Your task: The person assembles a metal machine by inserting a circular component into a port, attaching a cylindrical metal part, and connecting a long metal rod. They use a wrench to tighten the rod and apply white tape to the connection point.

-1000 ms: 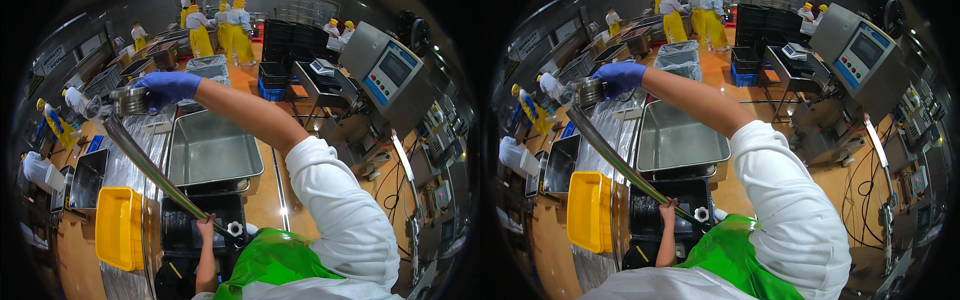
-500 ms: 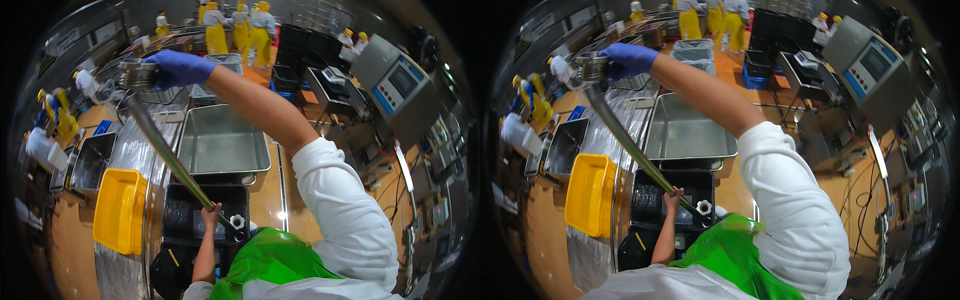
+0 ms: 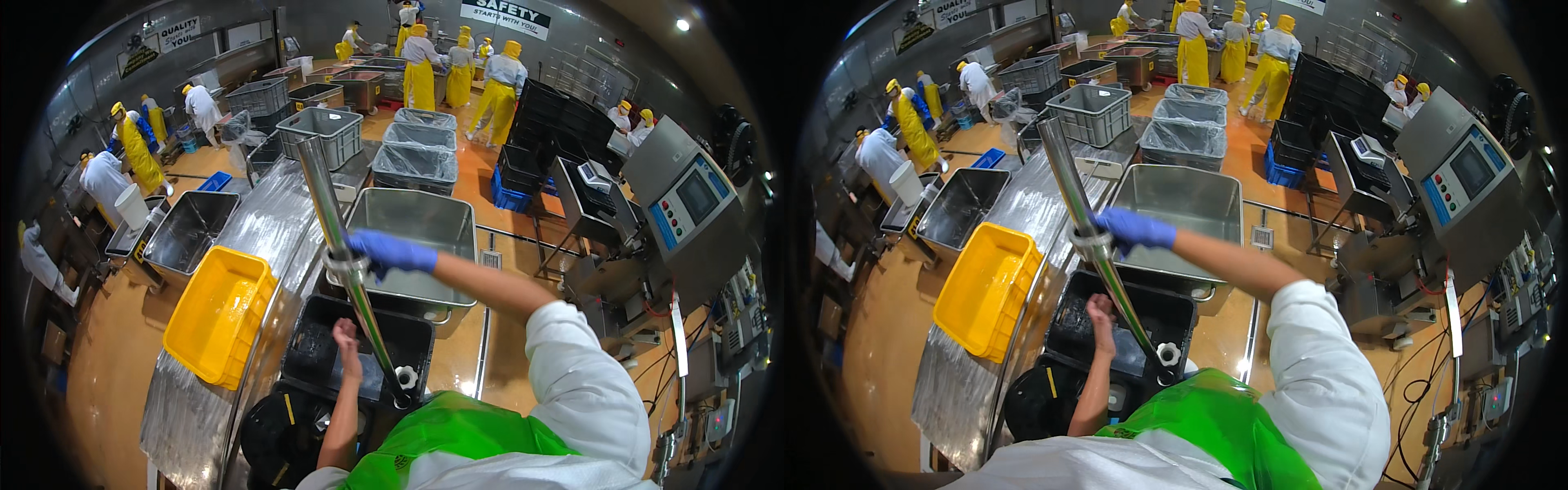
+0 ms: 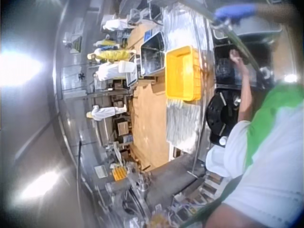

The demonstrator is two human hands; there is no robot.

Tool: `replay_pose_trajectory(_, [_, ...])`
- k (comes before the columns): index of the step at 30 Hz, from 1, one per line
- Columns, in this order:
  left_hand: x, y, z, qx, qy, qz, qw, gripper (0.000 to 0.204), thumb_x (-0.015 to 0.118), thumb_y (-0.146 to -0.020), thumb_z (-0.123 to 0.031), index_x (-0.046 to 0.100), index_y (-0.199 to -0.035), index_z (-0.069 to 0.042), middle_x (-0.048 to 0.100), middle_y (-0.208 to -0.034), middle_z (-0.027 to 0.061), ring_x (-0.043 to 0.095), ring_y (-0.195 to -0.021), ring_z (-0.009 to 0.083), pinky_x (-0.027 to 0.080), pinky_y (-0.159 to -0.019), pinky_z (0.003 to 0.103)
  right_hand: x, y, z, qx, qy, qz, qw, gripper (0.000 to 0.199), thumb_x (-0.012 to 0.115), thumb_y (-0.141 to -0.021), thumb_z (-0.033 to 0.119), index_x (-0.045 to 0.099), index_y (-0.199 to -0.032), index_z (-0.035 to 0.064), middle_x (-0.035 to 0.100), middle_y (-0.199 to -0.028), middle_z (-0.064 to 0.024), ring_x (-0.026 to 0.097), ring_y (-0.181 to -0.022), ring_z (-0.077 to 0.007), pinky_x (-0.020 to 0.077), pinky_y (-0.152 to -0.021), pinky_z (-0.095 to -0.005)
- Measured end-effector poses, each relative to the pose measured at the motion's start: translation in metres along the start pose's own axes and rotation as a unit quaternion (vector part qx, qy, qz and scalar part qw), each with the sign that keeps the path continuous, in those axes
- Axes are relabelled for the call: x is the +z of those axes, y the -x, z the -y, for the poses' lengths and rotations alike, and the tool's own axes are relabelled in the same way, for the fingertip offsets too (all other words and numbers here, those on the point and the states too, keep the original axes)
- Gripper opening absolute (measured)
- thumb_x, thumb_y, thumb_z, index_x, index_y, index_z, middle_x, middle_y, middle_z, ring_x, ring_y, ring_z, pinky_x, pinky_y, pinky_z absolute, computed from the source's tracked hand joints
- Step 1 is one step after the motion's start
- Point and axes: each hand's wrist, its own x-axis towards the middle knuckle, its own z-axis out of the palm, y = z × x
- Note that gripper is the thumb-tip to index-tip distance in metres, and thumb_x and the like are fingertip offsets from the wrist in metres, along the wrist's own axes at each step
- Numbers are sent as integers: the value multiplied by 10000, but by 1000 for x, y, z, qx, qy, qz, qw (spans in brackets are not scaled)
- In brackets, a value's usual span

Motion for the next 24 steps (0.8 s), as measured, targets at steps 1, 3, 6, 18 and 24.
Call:
replay_pose_trajectory(1, [18, -8, -43, 28, -7, -13, 1000, 835, 497, -860, -638, 218, -1434, -99, 322, -1470, 92, 371, -1313, 234, 299, -1036, 426, 11, 12, -32, 3, -25, -23, 999, 399, 393, -983, 401, 569, -1187, 106, 551, -733, -14, 570, -544, -70, 454, -396, -202])
replay_pose_trajectory(3, [44, -18, -113, 130, -38, -38, 990, 956, 537, -803, -689, 200, -1447, -68, 293, -1474, 159, 264, -1384, 285, 184, -1100, 442, 40, 27, -98, 3, -35, -85, 996, 445, 359, -987, 441, 543, -1152, 71, 543, -762, -54, 573, -551, -118, 481, -421, -258])
replay_pose_trajectory(6, [87, -21, -152, 168, -147, 74, 972, 880, 703, -785, -481, 270, -1396, -19, 401, -1389, 168, 377, -1302, 271, 262, -1061, 411, 75, 32, -233, -162, 164, -160, 960, 475, 347, -982, 496, 521, -1034, 57, 530, -776, -98, 580, -658, -204, 493, -598, -364])
replay_pose_trajectory(18, [112, 40, -153, 47, 3, 11, 999, 131, 631, -814, -39, 506, -779, -60, 500, -588, 27, 491, -465, 108, 426, -451, 245, 150, 98, -298, 133, 84, -75, 985, 483, 377, -941, 498, 518, -1085, 59, 600, -975, -212, 624, -906, -392, 468, -790, -468])
replay_pose_trajectory(24, [156, 27, -348, 53, 140, 229, 962, 159, 568, -879, -214, 442, -827, -131, 482, -642, -23, 494, -514, 97, 475, -523, 265, 137, 149, -248, 144, 84, -199, 966, 573, 443, -922, 509, 378, -1124, -23, 619, -892, -304, 640, -825, -430, 493, -734, -487])
